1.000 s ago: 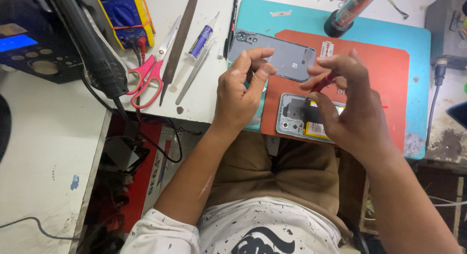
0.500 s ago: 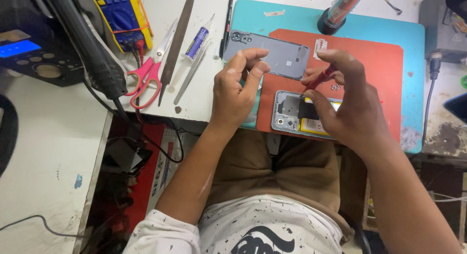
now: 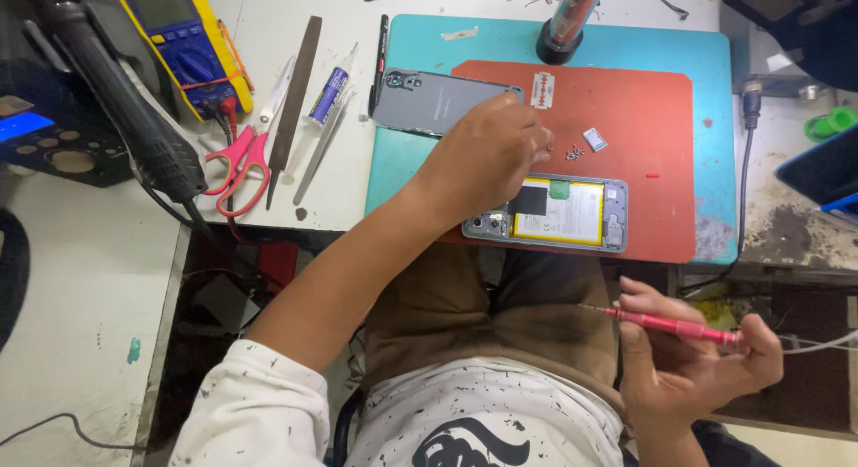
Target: The person is repairing a smartphone by securing internal components. They use a red screwdriver to tighten screws around the battery and camera module area of the disassembled phone. The person handles the phone and screws, placing them on a red mat on the workbench.
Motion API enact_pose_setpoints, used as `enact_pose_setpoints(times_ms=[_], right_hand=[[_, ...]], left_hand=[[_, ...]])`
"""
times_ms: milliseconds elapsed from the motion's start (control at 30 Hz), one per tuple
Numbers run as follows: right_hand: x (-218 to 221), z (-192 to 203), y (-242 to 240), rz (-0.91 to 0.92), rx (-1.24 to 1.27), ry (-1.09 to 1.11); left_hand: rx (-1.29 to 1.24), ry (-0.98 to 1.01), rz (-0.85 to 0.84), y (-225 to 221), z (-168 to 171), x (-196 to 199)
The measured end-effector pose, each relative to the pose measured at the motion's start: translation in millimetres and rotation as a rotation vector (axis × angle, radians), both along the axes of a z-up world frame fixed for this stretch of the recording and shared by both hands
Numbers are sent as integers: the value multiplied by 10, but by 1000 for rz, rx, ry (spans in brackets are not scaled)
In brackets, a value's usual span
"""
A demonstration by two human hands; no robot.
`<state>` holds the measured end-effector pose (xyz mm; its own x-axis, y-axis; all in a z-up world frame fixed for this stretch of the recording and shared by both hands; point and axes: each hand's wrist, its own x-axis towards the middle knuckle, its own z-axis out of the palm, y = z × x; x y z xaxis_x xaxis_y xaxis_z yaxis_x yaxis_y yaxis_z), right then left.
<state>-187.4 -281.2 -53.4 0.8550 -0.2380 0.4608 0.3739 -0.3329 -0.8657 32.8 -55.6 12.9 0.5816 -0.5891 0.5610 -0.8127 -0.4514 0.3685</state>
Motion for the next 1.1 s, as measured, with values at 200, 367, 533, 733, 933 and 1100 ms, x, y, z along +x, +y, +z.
enact_pose_setpoints(times_ms=[200,367,533,733,933,1100], right_hand=[[-74,-63,-116,-54,-8,-20],[-32,-35,-104,-28,-39,-50],[-69,-54,-95,-33,36,20],[-26,27,-169,-20,63,6],[100,267,-161,-68,-16,80],[202,541,51,-41,-151,-41]], left_hand=[[229,-117,-46,-247,13,149],[226,-232,12,-289,-17,252],[223,-121,60,-157,64,173],[-5,-86,109,56,215,-80],[-135,46,41,66,297,-750],[-215,93,0,-107,304,-1124]])
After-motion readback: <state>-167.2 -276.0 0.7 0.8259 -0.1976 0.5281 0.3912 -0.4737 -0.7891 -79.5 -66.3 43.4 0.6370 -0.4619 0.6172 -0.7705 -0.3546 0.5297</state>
